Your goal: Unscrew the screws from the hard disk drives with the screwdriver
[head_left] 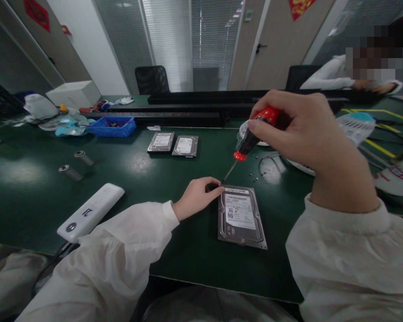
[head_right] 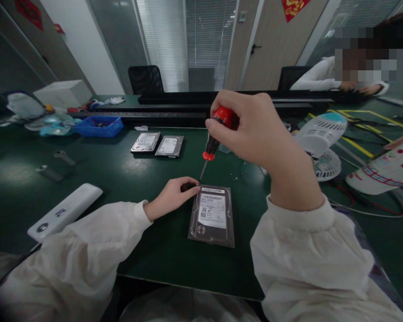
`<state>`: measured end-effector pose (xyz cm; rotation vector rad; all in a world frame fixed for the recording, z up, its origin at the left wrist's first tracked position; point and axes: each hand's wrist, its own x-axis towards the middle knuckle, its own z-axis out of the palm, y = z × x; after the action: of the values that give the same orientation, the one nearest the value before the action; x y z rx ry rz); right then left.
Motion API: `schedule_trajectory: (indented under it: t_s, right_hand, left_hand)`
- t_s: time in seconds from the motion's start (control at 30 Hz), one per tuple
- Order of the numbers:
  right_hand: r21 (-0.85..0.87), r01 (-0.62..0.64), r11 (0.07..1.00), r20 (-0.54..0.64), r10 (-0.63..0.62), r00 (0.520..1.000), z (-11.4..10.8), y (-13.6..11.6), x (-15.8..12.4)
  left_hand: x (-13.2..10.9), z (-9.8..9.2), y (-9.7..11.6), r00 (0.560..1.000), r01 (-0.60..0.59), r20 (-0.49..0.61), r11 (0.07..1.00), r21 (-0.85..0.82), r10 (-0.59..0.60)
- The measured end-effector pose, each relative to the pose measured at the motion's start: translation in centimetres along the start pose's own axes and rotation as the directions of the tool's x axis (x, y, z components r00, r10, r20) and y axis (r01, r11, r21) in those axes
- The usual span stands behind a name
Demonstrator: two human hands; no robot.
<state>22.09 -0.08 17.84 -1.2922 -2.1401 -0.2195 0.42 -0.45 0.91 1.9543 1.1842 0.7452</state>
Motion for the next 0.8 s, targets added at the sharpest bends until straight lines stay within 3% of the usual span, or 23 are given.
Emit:
schedule_trajectory:
  t_s: [0.3,0.8]
  right_hand:
    - [0.010,-0.011,1.000,-0.139,0.012,0.990,-1.2,1.9,-0.3]
    - [0.080,-0.028,0.996,-0.093,0.035,0.995,-1.7,1.3,-0.1]
  left_hand:
    - [0.4,0.0,0.4,1.000,0.011,-0.018,1.000,0.005,-0.011]
    - [0.4,0.0,0.3,0.998,-0.014,-0.057,0.996,0.088,0.019]
